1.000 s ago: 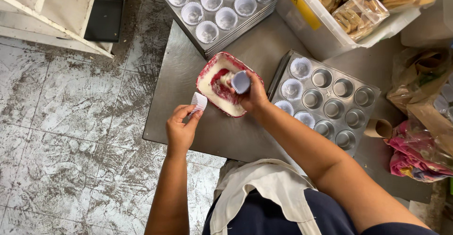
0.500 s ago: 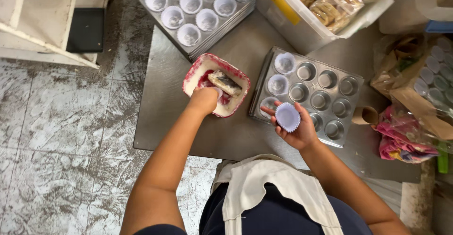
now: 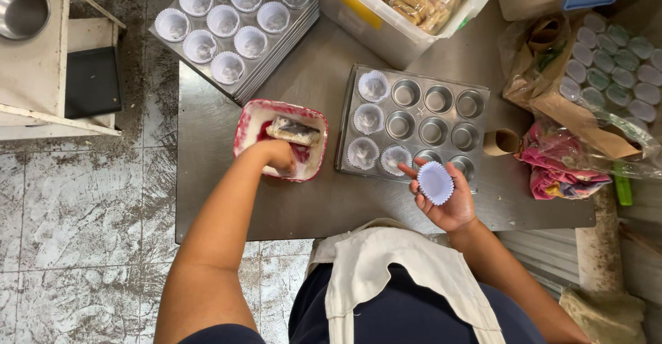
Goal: The person places white paper liners into the cups of a metal muffin tray. They pick up liners from a stack and arrange them into the empty slots of the tray, which sits on a stainless steel table alongside other baking supplies.
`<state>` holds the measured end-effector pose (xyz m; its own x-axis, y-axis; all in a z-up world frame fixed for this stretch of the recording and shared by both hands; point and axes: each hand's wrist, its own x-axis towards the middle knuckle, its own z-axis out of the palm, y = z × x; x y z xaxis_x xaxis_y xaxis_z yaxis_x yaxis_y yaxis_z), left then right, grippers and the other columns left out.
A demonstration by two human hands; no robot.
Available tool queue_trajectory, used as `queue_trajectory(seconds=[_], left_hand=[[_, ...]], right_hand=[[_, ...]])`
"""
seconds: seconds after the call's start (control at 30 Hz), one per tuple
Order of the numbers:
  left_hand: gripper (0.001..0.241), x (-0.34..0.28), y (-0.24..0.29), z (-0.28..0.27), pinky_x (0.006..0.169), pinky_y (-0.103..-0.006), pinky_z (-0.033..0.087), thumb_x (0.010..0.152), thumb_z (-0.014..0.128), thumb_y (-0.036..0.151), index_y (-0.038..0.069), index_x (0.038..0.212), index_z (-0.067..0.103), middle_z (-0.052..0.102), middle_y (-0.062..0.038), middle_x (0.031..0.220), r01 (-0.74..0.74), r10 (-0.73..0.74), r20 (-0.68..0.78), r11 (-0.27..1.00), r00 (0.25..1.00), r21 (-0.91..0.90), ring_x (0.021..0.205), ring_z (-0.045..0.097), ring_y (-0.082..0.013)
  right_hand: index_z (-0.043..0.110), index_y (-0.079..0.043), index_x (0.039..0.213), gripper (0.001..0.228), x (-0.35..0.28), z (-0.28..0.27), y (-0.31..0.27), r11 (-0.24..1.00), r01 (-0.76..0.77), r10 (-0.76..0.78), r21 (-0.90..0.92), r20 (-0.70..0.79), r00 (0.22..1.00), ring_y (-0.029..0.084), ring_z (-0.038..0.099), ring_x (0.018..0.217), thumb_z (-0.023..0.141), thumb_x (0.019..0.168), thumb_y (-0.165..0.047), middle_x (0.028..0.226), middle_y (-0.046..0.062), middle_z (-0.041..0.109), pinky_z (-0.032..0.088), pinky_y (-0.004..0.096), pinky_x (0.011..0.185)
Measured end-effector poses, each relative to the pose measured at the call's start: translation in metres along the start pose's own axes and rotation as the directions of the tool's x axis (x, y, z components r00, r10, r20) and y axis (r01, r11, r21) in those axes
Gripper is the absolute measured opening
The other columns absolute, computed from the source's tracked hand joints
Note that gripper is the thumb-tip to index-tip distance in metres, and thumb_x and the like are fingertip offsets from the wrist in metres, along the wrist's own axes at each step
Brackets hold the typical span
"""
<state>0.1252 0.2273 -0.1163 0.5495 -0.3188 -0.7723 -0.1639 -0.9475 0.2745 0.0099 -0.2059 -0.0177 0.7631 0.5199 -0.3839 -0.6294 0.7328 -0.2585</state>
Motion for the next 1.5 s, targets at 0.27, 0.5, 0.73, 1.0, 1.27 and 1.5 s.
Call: queue_trajectory(seconds=[0.27, 0.5, 0.73, 1.0, 1.27, 1.5], left_hand=[[0.029, 0.006, 0.022, -0.031, 0.078, -0.0323, 0.059, 0.093, 0.071, 0.014, -0.006, 0.113, 0.071, 0.077, -0.008, 0.099, -0.154, 0.301, -0.133, 0.049, 0.944, -0.987, 0.090, 0.073, -0.0174], [0.028, 0.065, 0.187, -0.041, 0.087, -0.0396, 0.056, 0.094, 0.069, 0.019, 0.001, 0.115, 0.075, 0.077, -0.011, 0.102, -0.642, 0.136, -0.725, 0.594, 0.675, -0.485, 0.092, 0.073, -0.0202], [0.030, 0.100, 0.233, -0.004, 0.121, -0.0614, 0.026, 0.090, 0.053, 0.009, 0.006, 0.110, 0.075, 0.073, -0.011, 0.117, -0.361, 0.500, -0.680, 0.864, 0.537, 0.351, 0.116, 0.068, -0.0244], [0.037, 0.097, 0.231, 0.004, 0.119, -0.0686, 0.016, 0.096, 0.057, 0.033, 0.003, 0.111, 0.074, 0.071, -0.013, 0.125, -0.344, 0.529, -0.615, 0.849, 0.585, 0.402, 0.125, 0.063, -0.0265], [0.042, 0.011, 0.268, -0.025, 0.120, -0.0649, 0.022, 0.096, 0.066, 0.041, 0.010, 0.123, 0.070, 0.068, -0.010, 0.131, -0.645, 0.491, -0.826, 0.732, 0.278, 0.218, 0.130, 0.060, -0.0286], [0.034, -0.063, 0.292, 0.006, 0.122, -0.0638, 0.025, 0.093, 0.059, 0.012, 0.011, 0.127, 0.067, 0.072, -0.003, 0.109, -0.742, 0.728, -0.646, 0.562, 0.232, 0.367, 0.110, 0.067, -0.0225]], right_hand=[[0.050, -0.005, 0.146, 0.061, -0.025, -0.014, -0.018, 0.994, 0.069, -0.071, 0.084, 0.025, 0.997, 0.026, 0.065, 0.107, 0.057, 0.104, -0.050, 0.160, 0.022, 0.039, 0.062, 0.036, 0.085], [0.050, -0.005, 0.145, 0.063, -0.039, -0.023, -0.019, 0.986, 0.107, -0.108, 0.127, 0.006, 0.994, 0.027, 0.066, 0.105, 0.058, 0.102, -0.050, 0.159, 0.023, 0.040, 0.063, 0.036, 0.083], [0.049, -0.005, 0.145, 0.065, -0.049, -0.025, -0.021, 0.979, 0.156, -0.154, 0.130, -0.025, 0.988, 0.028, 0.068, 0.102, 0.058, 0.101, -0.051, 0.158, 0.024, 0.039, 0.064, 0.037, 0.080], [0.049, -0.005, 0.145, 0.064, -0.056, -0.031, -0.020, 0.977, 0.171, -0.163, 0.128, -0.072, 0.984, 0.028, 0.068, 0.101, 0.056, 0.102, -0.050, 0.158, 0.024, 0.041, 0.064, 0.037, 0.080], [0.054, -0.003, 0.138, 0.059, -0.031, -0.034, -0.021, 0.982, 0.182, -0.172, 0.054, -0.153, 0.973, 0.029, 0.068, 0.108, 0.050, 0.103, -0.051, 0.144, 0.023, 0.056, 0.060, 0.039, 0.093], [0.063, -0.002, 0.127, 0.057, -0.008, -0.017, -0.010, 0.985, 0.123, -0.154, -0.124, -0.283, 0.947, 0.026, 0.065, 0.121, 0.043, 0.103, -0.050, 0.131, 0.016, 0.070, 0.053, 0.040, 0.105]])
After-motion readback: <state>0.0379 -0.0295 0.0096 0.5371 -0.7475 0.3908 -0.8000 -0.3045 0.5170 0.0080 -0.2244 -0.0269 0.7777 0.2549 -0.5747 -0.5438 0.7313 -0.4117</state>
